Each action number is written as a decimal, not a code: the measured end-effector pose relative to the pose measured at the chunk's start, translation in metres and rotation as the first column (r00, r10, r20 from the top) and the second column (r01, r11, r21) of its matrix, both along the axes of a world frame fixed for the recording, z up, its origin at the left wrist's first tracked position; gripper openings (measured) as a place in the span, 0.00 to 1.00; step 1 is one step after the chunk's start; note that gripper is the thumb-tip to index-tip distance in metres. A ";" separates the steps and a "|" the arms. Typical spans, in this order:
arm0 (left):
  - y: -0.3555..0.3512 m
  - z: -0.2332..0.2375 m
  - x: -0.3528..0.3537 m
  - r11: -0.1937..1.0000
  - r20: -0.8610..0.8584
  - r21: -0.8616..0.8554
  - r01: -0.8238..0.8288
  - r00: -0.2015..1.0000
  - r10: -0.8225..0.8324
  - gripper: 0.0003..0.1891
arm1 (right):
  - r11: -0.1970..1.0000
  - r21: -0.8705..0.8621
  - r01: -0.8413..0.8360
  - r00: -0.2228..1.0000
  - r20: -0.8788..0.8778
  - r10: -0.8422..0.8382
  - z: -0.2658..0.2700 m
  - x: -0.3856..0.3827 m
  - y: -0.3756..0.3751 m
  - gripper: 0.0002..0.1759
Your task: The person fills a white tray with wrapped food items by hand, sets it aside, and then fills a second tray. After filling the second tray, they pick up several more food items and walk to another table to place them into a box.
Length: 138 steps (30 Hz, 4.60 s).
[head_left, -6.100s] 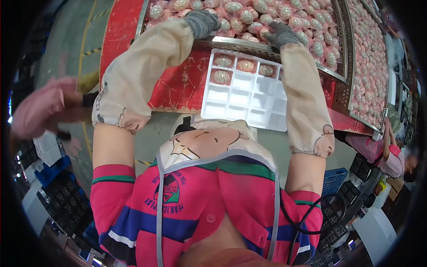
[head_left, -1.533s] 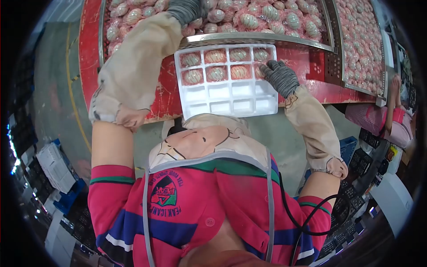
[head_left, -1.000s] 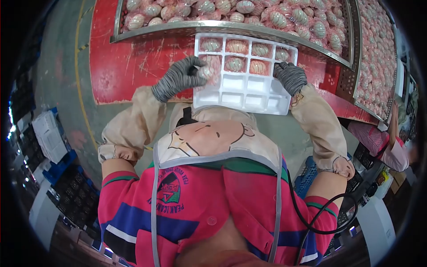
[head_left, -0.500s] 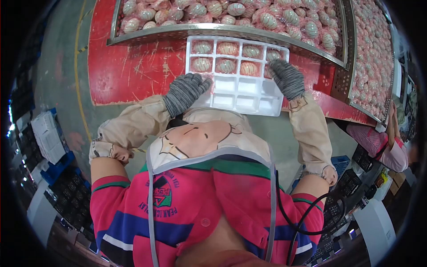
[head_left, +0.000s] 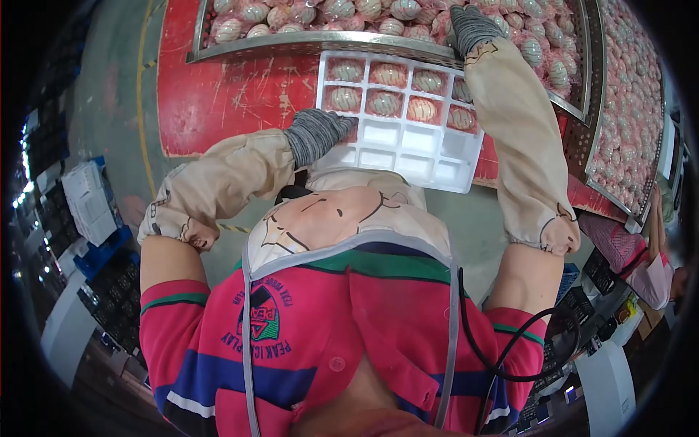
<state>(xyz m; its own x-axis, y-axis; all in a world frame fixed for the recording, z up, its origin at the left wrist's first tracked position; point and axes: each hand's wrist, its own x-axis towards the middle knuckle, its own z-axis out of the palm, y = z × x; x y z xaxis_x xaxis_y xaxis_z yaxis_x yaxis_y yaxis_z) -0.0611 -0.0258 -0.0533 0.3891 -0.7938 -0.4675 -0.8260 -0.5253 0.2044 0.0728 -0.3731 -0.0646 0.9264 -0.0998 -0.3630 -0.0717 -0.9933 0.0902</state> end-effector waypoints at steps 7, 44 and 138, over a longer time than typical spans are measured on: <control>-0.010 -0.011 -0.006 0.987 0.086 -0.014 0.158 0.984 -0.156 0.13 | 0.999 -0.049 -0.014 0.998 -0.055 0.011 -0.001 0.004 0.001 0.25; -0.078 0.085 0.157 0.706 0.233 -0.708 0.005 0.946 0.227 0.20 | 0.917 0.284 -0.279 0.937 0.288 0.196 0.009 -0.271 0.023 0.17; -0.054 0.070 0.107 0.433 -0.490 -0.615 -0.659 0.750 0.445 0.18 | 0.816 0.392 -0.425 0.905 0.166 0.392 0.017 -0.250 0.078 0.16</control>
